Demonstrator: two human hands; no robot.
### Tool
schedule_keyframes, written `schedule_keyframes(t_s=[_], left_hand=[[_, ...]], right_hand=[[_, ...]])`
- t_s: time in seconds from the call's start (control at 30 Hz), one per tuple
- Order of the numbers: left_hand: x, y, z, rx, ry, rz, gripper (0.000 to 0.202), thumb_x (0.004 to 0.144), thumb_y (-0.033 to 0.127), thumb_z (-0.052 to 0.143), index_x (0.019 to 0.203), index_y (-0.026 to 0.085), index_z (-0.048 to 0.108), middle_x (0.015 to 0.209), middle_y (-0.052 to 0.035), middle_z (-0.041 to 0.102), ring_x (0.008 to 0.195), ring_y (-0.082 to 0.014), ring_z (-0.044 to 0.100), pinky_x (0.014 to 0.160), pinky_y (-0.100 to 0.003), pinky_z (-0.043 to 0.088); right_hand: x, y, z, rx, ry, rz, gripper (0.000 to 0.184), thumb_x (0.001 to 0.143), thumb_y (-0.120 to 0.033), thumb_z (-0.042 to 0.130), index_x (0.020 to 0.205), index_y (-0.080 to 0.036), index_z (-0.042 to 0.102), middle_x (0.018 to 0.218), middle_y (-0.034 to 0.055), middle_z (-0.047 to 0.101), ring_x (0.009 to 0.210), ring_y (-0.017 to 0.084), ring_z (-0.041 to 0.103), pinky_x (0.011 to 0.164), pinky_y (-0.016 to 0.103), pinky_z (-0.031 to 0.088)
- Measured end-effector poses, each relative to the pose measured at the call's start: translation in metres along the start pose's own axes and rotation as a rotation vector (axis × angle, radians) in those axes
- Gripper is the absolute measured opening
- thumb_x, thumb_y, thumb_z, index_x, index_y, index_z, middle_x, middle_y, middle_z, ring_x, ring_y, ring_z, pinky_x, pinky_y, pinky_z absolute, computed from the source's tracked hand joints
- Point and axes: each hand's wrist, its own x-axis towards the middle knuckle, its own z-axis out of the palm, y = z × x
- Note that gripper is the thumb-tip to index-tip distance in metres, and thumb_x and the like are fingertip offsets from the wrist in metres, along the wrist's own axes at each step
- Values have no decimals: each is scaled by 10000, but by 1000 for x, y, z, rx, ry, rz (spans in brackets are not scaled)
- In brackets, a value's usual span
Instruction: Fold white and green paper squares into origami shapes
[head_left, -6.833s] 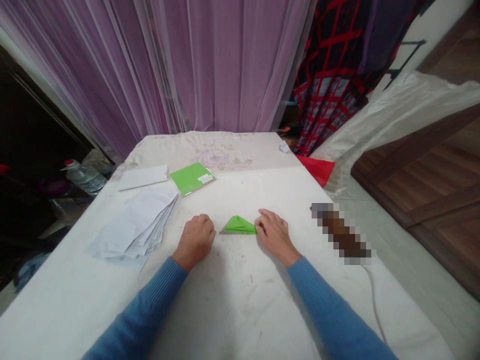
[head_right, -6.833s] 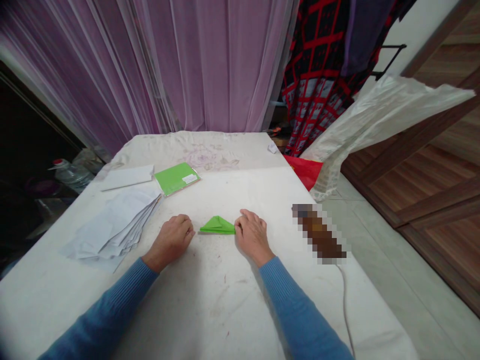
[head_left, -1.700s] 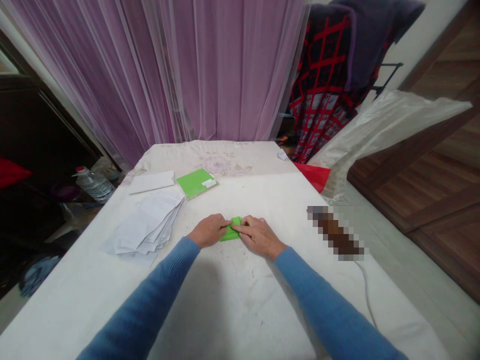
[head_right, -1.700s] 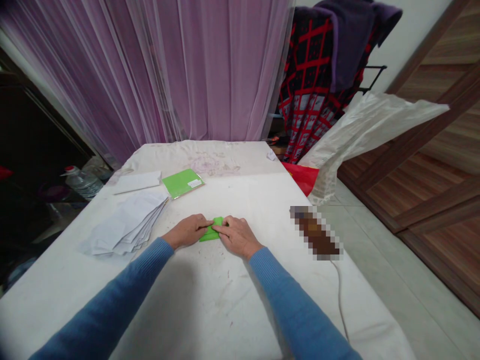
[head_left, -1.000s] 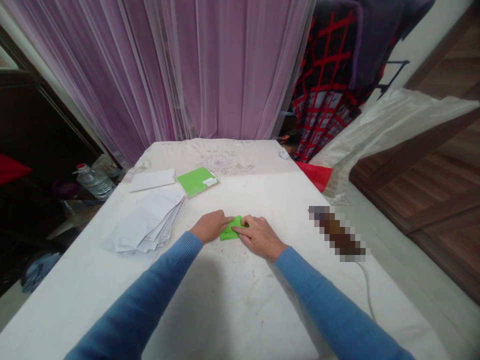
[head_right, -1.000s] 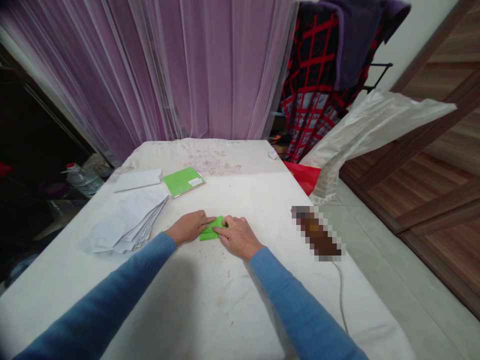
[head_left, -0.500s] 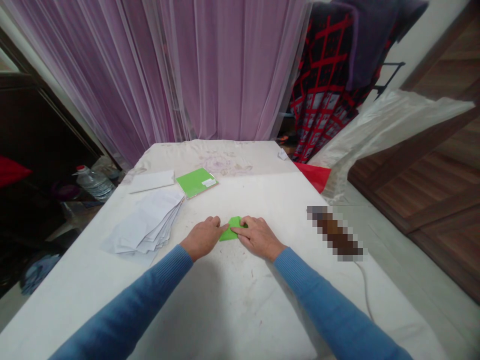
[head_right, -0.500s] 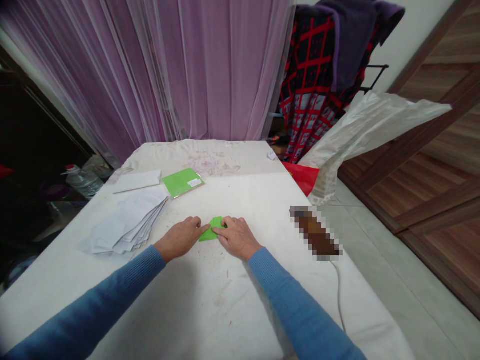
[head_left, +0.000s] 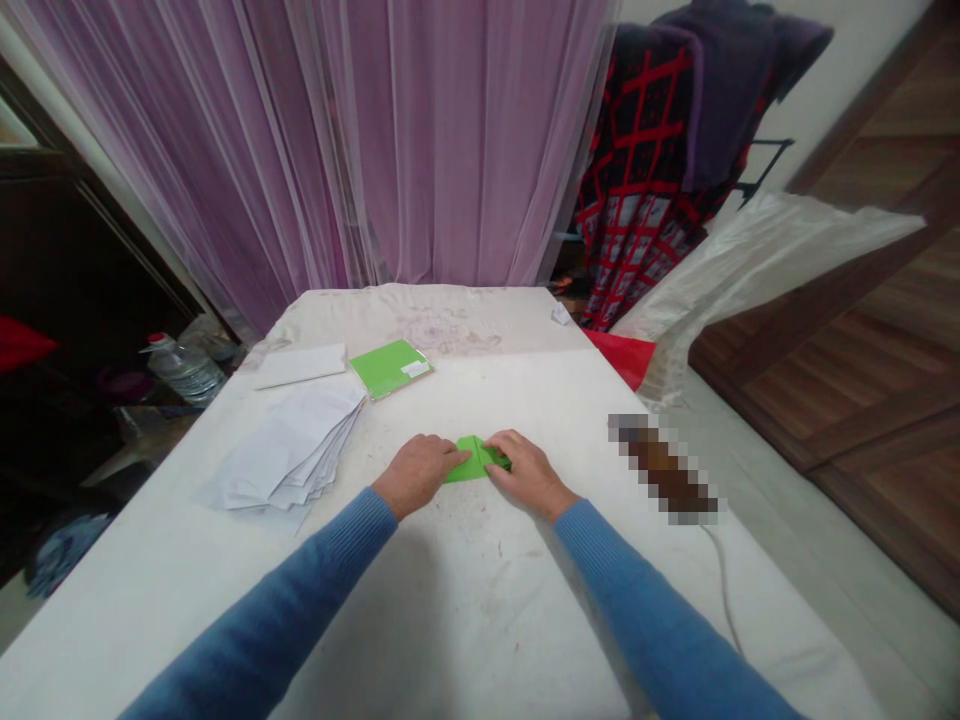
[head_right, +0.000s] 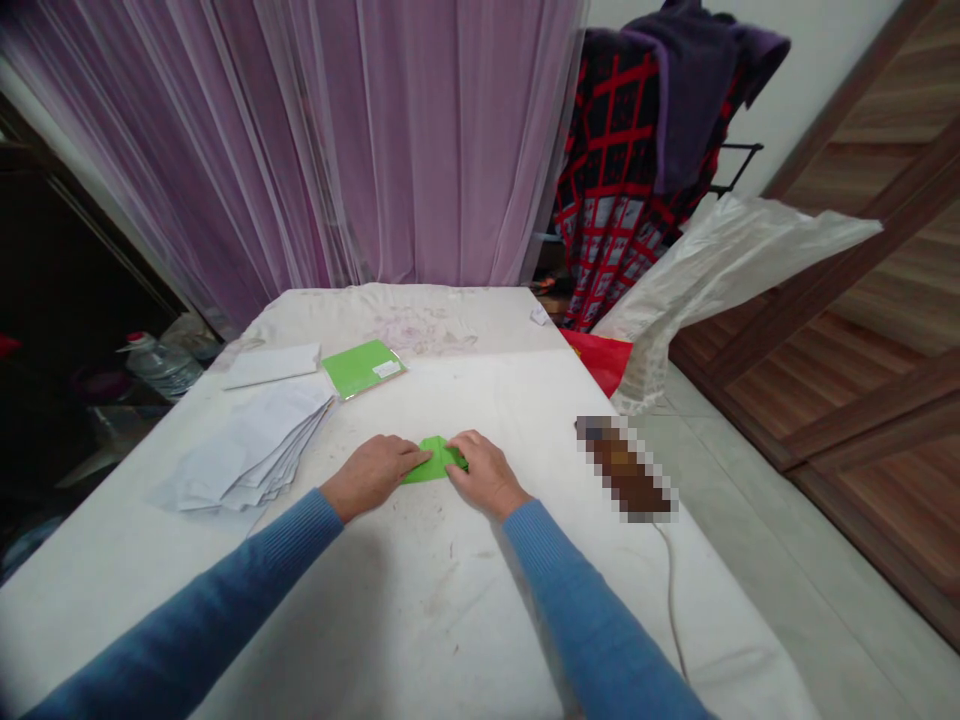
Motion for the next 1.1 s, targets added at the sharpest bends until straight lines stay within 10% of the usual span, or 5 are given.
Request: schedule_keyframes(t_s=[0.4,1.1], left_hand=[[4,10,-2,95,-59,-5,414,882,107,471,1252,278,546,1035,-88,588,906,-228,572,733,-345,433],[26,6,-7,36,-154,-49,513,828,112,439,1331,204,488,1075,-127,581,947,-268,571,748,-380,461]], right_hand=[[7,0,-24,-126,-185,-47,287,802,-240,629,1083,-193,657,1057,60,676,993,191,602,892,294,459],[0,7,-2,-142,88,195,302,830,-128,532,999,-279,730,921,12,679,856,153,630,748,238,464]])
